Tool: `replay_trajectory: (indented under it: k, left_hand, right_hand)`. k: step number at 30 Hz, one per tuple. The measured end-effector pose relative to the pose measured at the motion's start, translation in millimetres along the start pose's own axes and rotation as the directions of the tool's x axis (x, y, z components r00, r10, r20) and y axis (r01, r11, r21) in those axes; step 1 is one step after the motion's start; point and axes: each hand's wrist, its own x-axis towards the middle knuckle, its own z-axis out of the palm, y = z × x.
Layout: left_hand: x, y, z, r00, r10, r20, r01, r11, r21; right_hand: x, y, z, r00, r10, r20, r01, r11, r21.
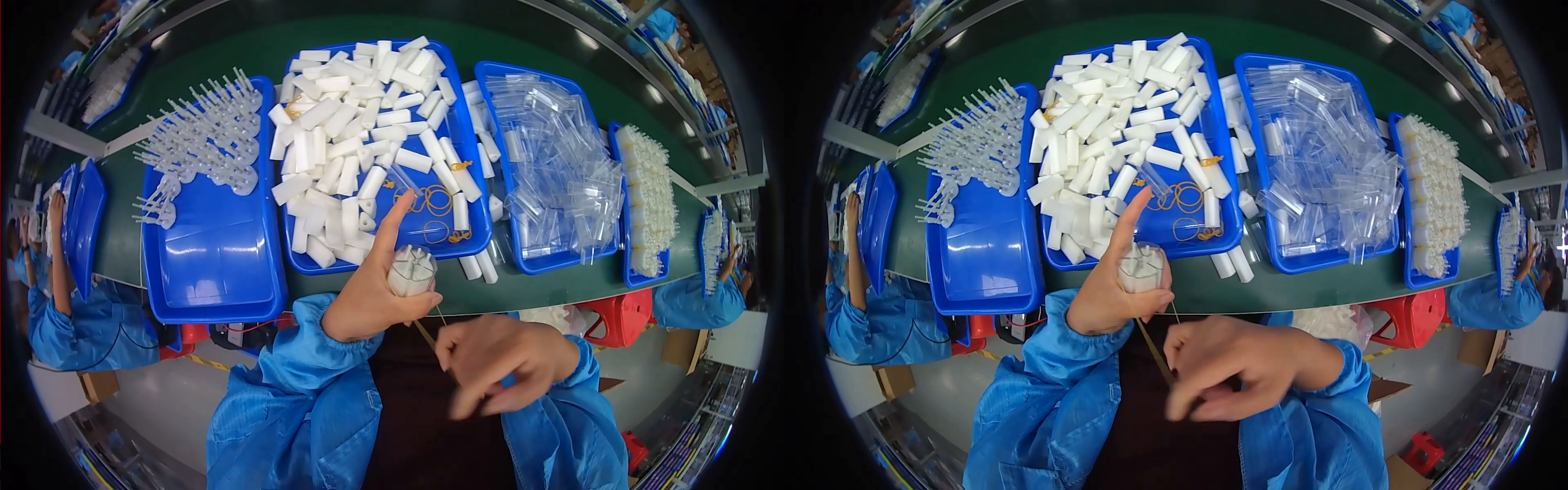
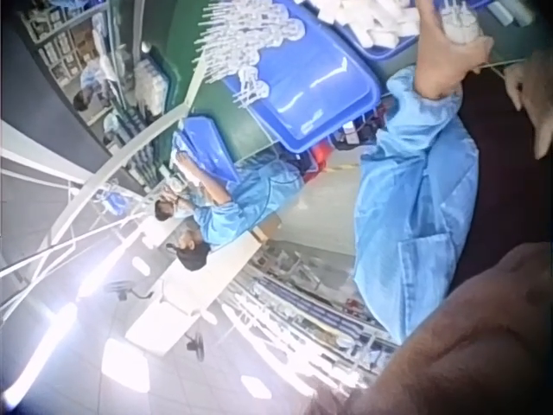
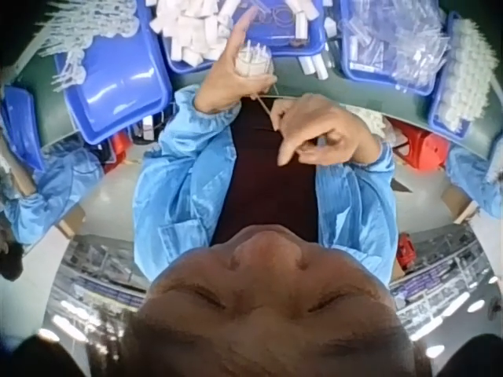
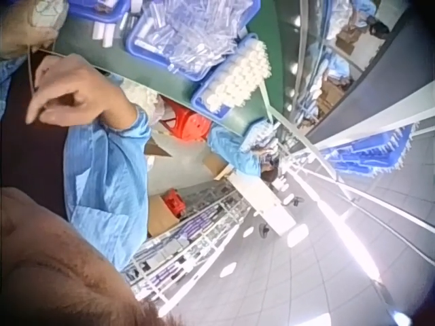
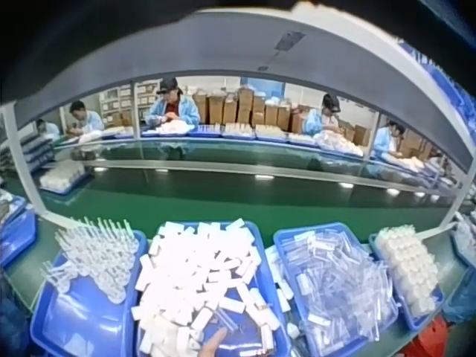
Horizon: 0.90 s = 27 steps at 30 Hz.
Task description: The person assembles plastic components by hand, securing them with rubber bands on a factory production line.
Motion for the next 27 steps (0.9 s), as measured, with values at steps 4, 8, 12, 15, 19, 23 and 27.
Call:
replay_trajectory:
  k: [4, 8, 12, 15, 19, 23, 27]
  left_hand:
    - [-5, 8, 9, 1.0, -0.001, 0.014, 0.009, 0.837, -0.548]
    - [4, 5, 17, 0.973, 0.189, -0.136, -0.225, 0.912, -0.342]
    - [8, -2, 23, 0.932, 0.338, -0.135, -0.318, 0.936, 0.149]
    - [9, -5, 21, 0.917, 0.399, 0.011, -0.333, 0.75, 0.572]
    - [10, -7, 19, 0.946, 0.322, 0.023, -0.283, 0.795, 0.537]
    - [11, -8, 20, 0.964, 0.263, 0.03, -0.241, 0.827, 0.508]
    - [9, -4, 21, 0.989, 0.145, 0.042, -0.15, 0.913, 0.379]
  right_hand:
    - [-25, 19, 3, 0.907, -0.092, -0.411, 0.334, 0.751, 0.57]
    - [-37, 34, -4, 0.796, 0.184, -0.577, 0.338, 0.655, 0.676]
    - [-20, 25, -24, 0.731, 0.328, -0.598, -0.07, 0.908, 0.413]
    - [-5, 12, -26, 0.692, 0.401, -0.6, -0.559, 0.824, -0.094]
    - [8, 13, -13, 0.682, 0.188, -0.707, -0.604, 0.69, -0.399]
    - [8, 7, -10, 0.645, 0.261, -0.719, -0.712, 0.549, -0.439]
    - [1, 7, -15, 0.717, 0.184, -0.673, -0.644, 0.545, -0.537]
